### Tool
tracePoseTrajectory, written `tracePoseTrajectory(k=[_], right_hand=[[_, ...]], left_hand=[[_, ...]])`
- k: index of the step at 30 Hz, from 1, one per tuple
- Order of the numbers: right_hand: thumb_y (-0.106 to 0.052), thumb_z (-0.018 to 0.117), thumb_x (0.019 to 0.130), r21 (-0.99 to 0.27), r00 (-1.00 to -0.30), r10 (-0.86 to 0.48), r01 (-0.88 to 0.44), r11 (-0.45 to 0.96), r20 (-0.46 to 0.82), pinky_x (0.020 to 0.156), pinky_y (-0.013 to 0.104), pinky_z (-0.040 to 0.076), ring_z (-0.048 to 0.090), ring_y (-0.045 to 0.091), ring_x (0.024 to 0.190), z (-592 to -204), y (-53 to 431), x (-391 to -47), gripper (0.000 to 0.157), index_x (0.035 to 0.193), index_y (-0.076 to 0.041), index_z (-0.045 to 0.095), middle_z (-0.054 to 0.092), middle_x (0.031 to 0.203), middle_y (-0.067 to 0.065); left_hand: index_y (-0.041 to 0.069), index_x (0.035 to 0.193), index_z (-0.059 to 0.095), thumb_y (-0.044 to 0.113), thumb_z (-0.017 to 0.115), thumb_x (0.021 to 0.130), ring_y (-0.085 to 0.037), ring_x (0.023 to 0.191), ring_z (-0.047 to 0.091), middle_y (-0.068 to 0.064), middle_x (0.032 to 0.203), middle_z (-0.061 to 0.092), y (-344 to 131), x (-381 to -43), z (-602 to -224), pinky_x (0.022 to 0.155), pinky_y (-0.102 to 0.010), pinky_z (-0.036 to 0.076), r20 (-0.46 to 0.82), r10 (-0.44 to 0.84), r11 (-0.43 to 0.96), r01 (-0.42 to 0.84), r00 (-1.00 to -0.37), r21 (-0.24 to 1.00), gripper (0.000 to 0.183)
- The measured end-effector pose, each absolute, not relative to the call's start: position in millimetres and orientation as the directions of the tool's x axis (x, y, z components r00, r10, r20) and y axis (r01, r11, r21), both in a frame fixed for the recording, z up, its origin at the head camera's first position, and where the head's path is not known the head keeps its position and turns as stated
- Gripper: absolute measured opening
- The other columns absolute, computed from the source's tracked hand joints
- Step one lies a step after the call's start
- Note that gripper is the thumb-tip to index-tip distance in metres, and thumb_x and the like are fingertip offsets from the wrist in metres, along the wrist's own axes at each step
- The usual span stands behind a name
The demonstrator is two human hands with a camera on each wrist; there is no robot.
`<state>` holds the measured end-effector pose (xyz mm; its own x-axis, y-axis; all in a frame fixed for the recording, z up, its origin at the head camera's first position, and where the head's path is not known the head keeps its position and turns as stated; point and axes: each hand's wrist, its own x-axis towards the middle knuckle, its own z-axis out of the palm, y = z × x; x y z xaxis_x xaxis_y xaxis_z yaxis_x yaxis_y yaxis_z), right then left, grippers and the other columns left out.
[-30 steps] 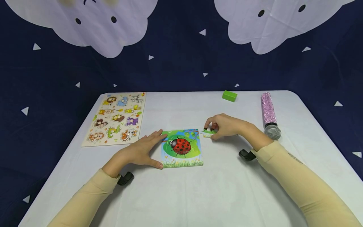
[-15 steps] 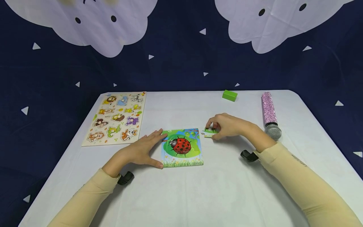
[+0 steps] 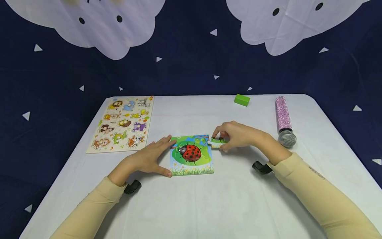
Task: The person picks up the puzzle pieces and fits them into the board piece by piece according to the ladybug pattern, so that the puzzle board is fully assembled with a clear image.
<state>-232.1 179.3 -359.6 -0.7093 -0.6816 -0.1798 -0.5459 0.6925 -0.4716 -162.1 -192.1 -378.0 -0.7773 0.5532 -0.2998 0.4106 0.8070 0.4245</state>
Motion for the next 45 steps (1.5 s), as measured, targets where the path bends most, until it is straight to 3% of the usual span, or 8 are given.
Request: tracePoseTrajectory(k=[20, 27, 45], right_hand=[[-0.028, 0.087, 0.087, -0.493, -0.626, -0.759, -0.61, 0.62, -0.18, 0.088, 0.038, 0.051, 0.06, 0.015, 0.092, -358, 152, -205, 0.044, 0.128, -0.023, 0.074, 0.067, 0.103, -0.002], [-0.029, 0.087, 0.087, -0.487, -0.602, -0.778, -0.633, 0.601, -0.177, 0.099, 0.042, 0.051, 0.062, 0.013, 0.094, -360, 143, -198, 0.043, 0.126, -0.02, 0.074, 0.069, 0.103, -0.005], [-0.029, 0.086, 0.089, -0.483, -0.495, -0.856, -0.72, 0.499, -0.146, 0.084, 0.028, 0.053, 0.057, 0.01, 0.094, -368, 111, -188, 0.033, 0.12, -0.022, 0.076, 0.069, 0.102, -0.008]], left_hand=[[0.015, 0.173, 0.021, 0.061, 0.09, 0.079, -0.04, 0.169, 0.012, -0.015, 0.182, 0.008, -193, -165, -380, 0.135, -0.065, 0.016, -0.294, 0.558, 0.805, 0.42, -0.776, 0.42, 0.126], [0.016, 0.173, 0.02, 0.062, 0.09, 0.079, -0.04, 0.169, 0.013, -0.014, 0.182, 0.008, -193, -164, -380, 0.135, -0.065, 0.016, -0.29, 0.56, 0.803, 0.423, -0.776, 0.42, 0.126], [0.015, 0.173, 0.021, 0.061, 0.09, 0.079, -0.04, 0.169, 0.013, -0.015, 0.182, 0.008, -193, -163, -376, 0.135, -0.065, 0.016, -0.292, 0.563, 0.8, 0.42, -0.773, 0.428, 0.125]])
